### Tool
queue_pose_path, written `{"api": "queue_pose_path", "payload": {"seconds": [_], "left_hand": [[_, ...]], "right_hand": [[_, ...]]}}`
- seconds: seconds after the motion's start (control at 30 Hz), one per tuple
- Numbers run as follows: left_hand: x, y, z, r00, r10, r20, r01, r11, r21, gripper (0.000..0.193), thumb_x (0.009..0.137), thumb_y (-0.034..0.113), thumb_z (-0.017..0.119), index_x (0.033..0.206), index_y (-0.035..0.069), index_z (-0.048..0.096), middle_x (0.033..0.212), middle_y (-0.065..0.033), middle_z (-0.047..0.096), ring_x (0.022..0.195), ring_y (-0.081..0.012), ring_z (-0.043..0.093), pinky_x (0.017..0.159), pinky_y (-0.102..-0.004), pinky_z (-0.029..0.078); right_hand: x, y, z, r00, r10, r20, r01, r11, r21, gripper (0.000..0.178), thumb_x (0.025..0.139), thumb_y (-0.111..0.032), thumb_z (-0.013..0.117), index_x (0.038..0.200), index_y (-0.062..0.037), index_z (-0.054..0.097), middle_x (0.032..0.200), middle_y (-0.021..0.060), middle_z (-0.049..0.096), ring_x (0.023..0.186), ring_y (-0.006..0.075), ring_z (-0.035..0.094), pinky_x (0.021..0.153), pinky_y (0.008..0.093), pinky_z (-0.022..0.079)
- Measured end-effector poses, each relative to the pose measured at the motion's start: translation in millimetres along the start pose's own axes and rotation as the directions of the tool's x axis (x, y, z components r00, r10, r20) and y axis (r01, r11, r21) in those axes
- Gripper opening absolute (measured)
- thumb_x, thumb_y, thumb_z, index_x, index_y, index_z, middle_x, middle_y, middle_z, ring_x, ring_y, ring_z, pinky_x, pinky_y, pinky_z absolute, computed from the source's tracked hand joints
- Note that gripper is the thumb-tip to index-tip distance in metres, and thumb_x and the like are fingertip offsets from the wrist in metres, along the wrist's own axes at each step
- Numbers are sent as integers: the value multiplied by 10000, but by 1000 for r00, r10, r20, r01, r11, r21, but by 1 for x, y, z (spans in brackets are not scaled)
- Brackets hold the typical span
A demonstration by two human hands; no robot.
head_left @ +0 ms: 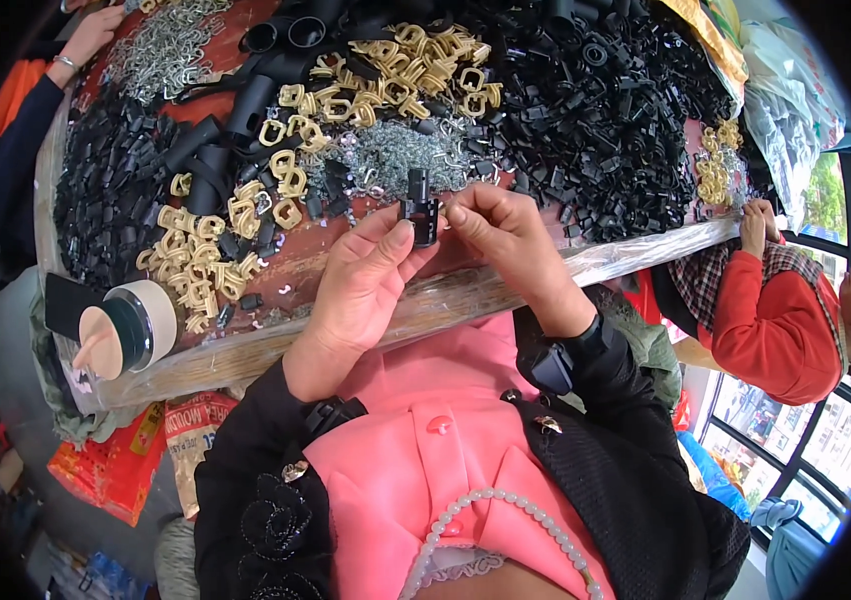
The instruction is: The person assembles components by hand, picking up a black plastic housing and inserting a beige clip. They then fit a black cylindrical part into the housing and secure the assembly by sliding a black plastic sleeve over the joined pieces.
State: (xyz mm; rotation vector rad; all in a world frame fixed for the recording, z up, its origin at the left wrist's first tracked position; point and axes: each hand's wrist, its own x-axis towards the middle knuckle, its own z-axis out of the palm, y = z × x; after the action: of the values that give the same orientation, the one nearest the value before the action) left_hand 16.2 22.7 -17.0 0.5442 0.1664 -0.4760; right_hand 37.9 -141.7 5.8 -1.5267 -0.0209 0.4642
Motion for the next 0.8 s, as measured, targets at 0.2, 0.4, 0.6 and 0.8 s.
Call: {"api": "queue_pose_path", "payload": {"seconds": [0.2,0.4,0.6,0.8], "left_hand": [[3,6,-2,999,-34,22,35,999,-5,235,820,142,540,1011,5,540,972,-75,578,906,-142,539,846,-295,417],[-3,6,-2,992,-95,82,99,994,-53,270,821,169,536,1026,-6,516,965,-114,576,916,-187,547,836,-314,438],[-14,7,1,981,-192,38,193,980,-36,278,816,148,546,1053,6,513,941,-77,588,841,-157,578,745,-243,478],[-16,3,4,976,-216,6,216,976,-29,288,806,131,558,1067,17,513,937,-70,592,799,-154,594,686,-221,491]], "right_hand": [[-1,3,2,1000,14,17,-16,984,177,150,853,-162,504,835,-15,524,678,-20,487,543,28,399,471,161,314],[-8,8,4,979,-202,-33,200,978,-63,107,851,-114,499,843,-8,500,745,-9,504,586,37,421,515,173,347],[-21,-2,7,929,-367,-52,342,902,-261,75,822,-73,530,801,-10,497,745,4,511,628,77,447,555,193,363],[-21,-10,11,800,-597,59,533,663,-526,78,740,-22,592,756,-9,517,722,52,497,646,159,471,565,237,373]]}}
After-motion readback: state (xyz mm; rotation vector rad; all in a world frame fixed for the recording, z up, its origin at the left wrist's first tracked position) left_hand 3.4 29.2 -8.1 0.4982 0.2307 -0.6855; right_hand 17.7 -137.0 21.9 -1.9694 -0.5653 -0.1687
